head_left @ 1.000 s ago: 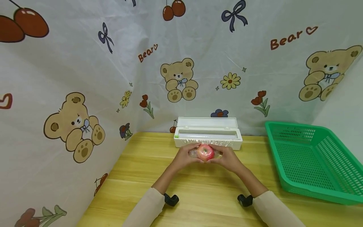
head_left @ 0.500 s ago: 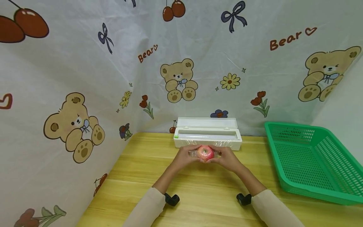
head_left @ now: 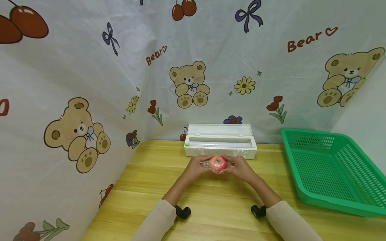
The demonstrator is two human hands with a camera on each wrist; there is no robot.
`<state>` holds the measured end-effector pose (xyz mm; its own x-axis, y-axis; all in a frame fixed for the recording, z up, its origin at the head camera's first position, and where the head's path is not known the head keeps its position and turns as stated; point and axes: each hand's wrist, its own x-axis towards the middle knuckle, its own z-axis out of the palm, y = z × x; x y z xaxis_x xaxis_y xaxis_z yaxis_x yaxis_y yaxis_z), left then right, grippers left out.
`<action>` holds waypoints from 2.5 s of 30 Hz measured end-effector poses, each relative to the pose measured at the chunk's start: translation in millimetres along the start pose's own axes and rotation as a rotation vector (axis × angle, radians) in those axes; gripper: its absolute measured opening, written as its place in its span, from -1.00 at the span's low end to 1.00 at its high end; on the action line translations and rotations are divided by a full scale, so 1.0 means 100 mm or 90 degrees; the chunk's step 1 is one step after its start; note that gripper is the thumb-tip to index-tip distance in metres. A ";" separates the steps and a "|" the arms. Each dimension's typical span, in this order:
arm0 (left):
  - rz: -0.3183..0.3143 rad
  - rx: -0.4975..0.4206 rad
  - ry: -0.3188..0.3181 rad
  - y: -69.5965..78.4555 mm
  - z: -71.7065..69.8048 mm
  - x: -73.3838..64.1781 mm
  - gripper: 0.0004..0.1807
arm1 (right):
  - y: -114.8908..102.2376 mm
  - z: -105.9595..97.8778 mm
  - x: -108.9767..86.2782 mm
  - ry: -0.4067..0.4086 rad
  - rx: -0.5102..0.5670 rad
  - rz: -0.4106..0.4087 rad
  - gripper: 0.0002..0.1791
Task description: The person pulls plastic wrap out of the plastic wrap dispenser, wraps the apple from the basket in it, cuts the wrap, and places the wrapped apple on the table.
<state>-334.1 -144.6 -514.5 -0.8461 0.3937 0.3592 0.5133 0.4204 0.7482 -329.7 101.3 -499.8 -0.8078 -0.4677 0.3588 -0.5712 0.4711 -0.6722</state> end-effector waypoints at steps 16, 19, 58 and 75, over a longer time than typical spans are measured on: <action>-0.046 -0.017 -0.004 -0.07 0.04 0.00 -0.32 | 0.06 0.04 0.02 -0.012 -0.019 -0.008 -0.33; -0.043 -0.020 -0.006 -0.07 0.04 -0.01 -0.31 | 0.08 0.05 0.02 -0.018 -0.015 -0.005 -0.34; 0.006 0.090 0.048 -0.07 -0.16 0.00 -0.50 | 0.07 0.09 0.06 -0.026 -0.025 0.008 -0.26; -0.052 0.117 0.334 -0.41 -0.63 0.12 -0.26 | 0.07 0.08 0.07 -0.033 -0.036 0.001 -0.29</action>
<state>-374.2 -208.4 -506.3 -0.8181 -0.0855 0.5687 0.4199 0.5870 0.6922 -338.2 95.2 -506.9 -0.8011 -0.5046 0.3220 -0.5781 0.5125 -0.6350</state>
